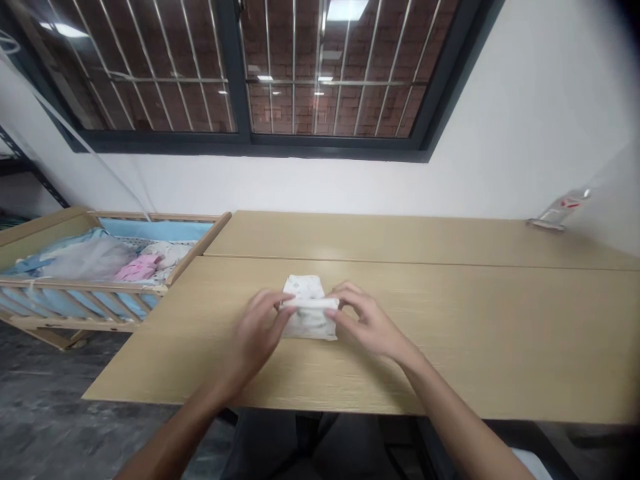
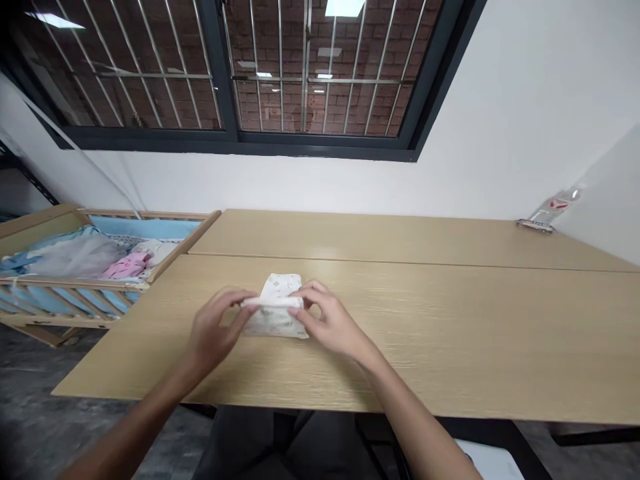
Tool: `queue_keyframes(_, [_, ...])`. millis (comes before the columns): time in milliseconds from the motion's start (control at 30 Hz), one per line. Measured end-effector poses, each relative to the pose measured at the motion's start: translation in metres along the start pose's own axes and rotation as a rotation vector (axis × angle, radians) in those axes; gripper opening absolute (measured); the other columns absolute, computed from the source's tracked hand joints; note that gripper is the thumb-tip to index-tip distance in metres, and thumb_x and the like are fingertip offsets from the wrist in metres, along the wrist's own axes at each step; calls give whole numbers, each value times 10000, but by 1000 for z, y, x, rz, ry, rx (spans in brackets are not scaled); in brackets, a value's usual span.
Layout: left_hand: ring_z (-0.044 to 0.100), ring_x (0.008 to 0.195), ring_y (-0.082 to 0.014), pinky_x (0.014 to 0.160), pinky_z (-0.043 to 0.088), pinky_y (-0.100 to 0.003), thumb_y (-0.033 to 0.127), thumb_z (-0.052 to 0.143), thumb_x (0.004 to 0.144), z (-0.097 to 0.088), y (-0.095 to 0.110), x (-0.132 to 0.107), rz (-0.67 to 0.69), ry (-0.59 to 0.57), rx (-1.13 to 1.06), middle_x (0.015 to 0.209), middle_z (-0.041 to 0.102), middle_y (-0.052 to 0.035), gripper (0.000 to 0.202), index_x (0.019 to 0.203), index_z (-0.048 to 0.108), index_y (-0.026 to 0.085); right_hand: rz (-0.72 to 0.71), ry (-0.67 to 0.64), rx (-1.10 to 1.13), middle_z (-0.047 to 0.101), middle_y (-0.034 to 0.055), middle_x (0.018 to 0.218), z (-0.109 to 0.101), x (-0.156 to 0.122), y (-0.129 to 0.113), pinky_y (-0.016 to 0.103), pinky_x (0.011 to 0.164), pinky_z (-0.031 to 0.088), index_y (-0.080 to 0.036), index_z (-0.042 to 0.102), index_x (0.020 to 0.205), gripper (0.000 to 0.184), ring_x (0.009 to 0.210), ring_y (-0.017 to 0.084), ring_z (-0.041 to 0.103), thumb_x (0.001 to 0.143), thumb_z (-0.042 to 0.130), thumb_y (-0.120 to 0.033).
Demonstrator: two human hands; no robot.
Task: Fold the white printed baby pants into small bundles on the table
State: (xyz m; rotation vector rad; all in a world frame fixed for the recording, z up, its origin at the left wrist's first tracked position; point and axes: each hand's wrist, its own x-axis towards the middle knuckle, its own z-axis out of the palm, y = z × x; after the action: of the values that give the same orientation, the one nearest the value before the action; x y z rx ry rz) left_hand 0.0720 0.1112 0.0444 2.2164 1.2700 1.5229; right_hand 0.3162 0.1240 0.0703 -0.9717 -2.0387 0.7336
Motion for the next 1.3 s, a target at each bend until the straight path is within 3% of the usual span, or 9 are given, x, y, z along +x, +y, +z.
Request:
queue_keyframes(167, [676, 859, -165, 815, 540, -283, 311, 626, 916, 40, -54, 60, -382, -173, -36, 1039, 743, -61, 232, 1086, 683, 163, 238, 176, 164, 683, 43, 871, 16, 55, 79, 330, 675, 552, -178, 636, 1141, 397, 755, 193, 650, 847, 687, -438])
queue_keyframes(333, [690, 845, -161, 747, 518, -246, 246, 636, 910, 82, -99, 77, -472, -235, 39, 1020, 749, -107, 240, 1111, 665, 118, 434, 266, 58, 694, 49, 830, 40, 84, 149, 327, 687, 562, -180, 615, 1035, 309, 745, 196, 666, 785, 683, -349])
queue_keyframes(500, [684, 897, -181, 789, 496, -261, 228, 634, 912, 100, -108, 74, -483, -284, 152, 1017, 747, -99, 195, 1083, 663, 139, 472, 280, -44, 692, 45, 843, 53, 83, 172, 332, 698, 554, -192, 620, 965, 229, 749, 193, 659, 780, 658, -322])
queue_keyframes(667, [557, 1222, -298, 1034, 398, -409, 324, 577, 947, 86, -75, 49, -414, -241, 323, 1264, 643, -179, 370, 1266, 579, 138, 463, 289, -65, 689, 69, 942, 54, 80, 173, 375, 809, 554, -185, 614, 1070, 292, 849, 215, 661, 831, 615, -353])
queue_keyframes(800, [588, 1151, -327, 991, 433, -454, 433, 492, 978, 74, -27, -9, -146, -277, 526, 1229, 657, -182, 453, 1309, 559, 131, 233, 301, -226, 615, 146, 1264, 50, 77, 144, 436, 1062, 453, -174, 582, 1257, 385, 1188, 268, 584, 936, 514, -375])
queue_keyframes(933, [508, 1300, -377, 1039, 422, -518, 441, 461, 983, 79, 2, -71, -76, -260, 675, 1410, 555, -244, 555, 1387, 521, 65, -71, -75, -256, 440, 132, 1546, 57, 67, 90, 467, 1185, 327, -212, 457, 1475, 520, 1430, 281, 406, 1012, 452, -447])
queue_keyframes(1067, [505, 1315, -388, 1102, 378, -563, 473, 454, 983, 90, 4, -101, -110, -267, 728, 1368, 605, -218, 547, 1334, 608, 83, -217, -494, -197, 246, 54, 1668, 78, 52, 53, 432, 1242, 225, -261, 348, 1566, 549, 1526, 242, 254, 1056, 368, -461])
queue_keyframes(1167, [561, 1239, -392, 1123, 356, -590, 509, 452, 977, 93, 2, -107, -103, -250, 747, 1263, 669, -216, 560, 1264, 672, 81, -217, -668, -159, 233, 43, 1666, 91, 41, 52, 391, 1264, 149, -245, 295, 1588, 556, 1545, 198, 188, 1074, 314, -455])
queue_keyframes(1300, [563, 1239, -393, 1123, 360, -590, 537, 462, 969, 92, 3, -105, -117, -260, 724, 1271, 661, -235, 582, 1253, 682, 79, -126, -726, -196, 202, 12, 1670, 94, 40, 70, 434, 1270, 87, -290, 220, 1601, 568, 1553, 194, 150, 1074, 281, -491])
